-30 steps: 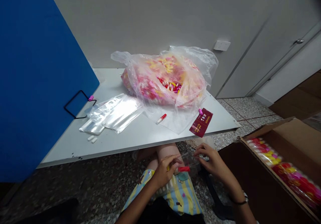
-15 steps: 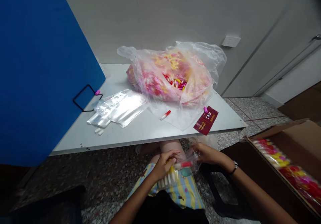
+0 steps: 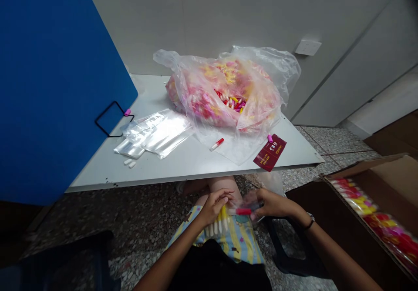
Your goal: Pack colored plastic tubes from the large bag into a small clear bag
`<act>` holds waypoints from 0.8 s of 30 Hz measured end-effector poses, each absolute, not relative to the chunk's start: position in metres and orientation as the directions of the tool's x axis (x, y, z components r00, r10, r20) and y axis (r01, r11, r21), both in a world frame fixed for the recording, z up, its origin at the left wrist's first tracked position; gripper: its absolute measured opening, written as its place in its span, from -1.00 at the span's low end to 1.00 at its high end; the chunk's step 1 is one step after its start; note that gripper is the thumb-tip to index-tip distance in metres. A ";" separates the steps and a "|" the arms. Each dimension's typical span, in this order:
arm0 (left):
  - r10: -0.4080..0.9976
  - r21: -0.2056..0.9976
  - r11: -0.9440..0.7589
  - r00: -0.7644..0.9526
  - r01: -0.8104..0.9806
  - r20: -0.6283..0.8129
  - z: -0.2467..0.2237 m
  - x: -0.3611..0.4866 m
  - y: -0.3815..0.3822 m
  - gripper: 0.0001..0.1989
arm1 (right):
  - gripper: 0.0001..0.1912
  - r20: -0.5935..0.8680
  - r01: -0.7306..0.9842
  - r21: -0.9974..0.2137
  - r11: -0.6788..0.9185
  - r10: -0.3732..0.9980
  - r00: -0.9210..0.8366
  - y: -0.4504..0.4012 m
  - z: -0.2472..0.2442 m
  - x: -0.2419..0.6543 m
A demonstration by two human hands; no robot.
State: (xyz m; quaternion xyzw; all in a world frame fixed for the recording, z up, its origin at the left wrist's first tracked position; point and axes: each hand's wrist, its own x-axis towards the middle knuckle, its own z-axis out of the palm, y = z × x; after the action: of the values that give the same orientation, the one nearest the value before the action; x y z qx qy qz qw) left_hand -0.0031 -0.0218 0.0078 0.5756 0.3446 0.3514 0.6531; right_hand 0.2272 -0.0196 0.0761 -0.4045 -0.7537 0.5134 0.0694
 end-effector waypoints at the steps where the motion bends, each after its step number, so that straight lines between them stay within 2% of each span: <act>1: 0.853 0.993 0.103 0.520 -0.067 -0.053 0.008 -0.003 -0.022 -0.63 | -0.60 -0.339 0.564 -0.814 0.140 0.675 -0.656 -0.019 0.075 0.228; 4: 0.855 0.991 0.122 0.514 -0.057 -0.075 0.009 -0.004 -0.022 -0.61 | -0.66 -0.337 0.596 -0.788 0.156 0.701 -0.629 -0.020 0.075 0.226; 6: 0.865 0.993 0.111 0.497 -0.050 -0.072 0.009 -0.005 -0.022 -0.61 | -0.74 -0.273 0.568 -0.803 0.178 0.738 -0.617 -0.021 0.077 0.224; 9: 0.870 0.989 0.123 0.488 -0.079 -0.070 0.009 -0.005 -0.021 -0.61 | -0.77 -0.171 0.501 -0.847 0.180 0.799 -0.576 -0.021 0.084 0.223; 14: 0.843 0.936 0.276 0.523 -0.220 -0.126 0.001 -0.013 -0.013 -0.59 | -0.77 -0.058 0.370 -0.923 0.102 0.916 -0.396 -0.018 0.083 0.233; 17: 0.834 0.920 0.317 0.529 -0.230 -0.155 -0.005 -0.020 -0.009 -0.62 | -0.79 -0.001 0.292 -0.952 0.094 0.951 -0.310 -0.017 0.077 0.234; 20: 0.842 0.927 0.307 0.515 -0.215 -0.160 -0.007 -0.023 -0.010 -0.67 | -0.76 0.010 0.313 -0.944 0.101 0.960 -0.279 -0.017 0.072 0.229; 24: 0.846 0.939 0.286 0.512 -0.192 -0.153 -0.005 -0.022 -0.012 -0.69 | -0.68 -0.067 0.394 -0.917 0.053 0.957 -0.283 -0.015 0.073 0.224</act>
State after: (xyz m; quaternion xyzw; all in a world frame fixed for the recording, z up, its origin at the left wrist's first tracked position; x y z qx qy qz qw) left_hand -0.0217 -0.0125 -0.0048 0.4788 0.3411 0.3576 0.7256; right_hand 0.2235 -0.0147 0.0734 -0.5139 -0.6573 0.4577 0.3072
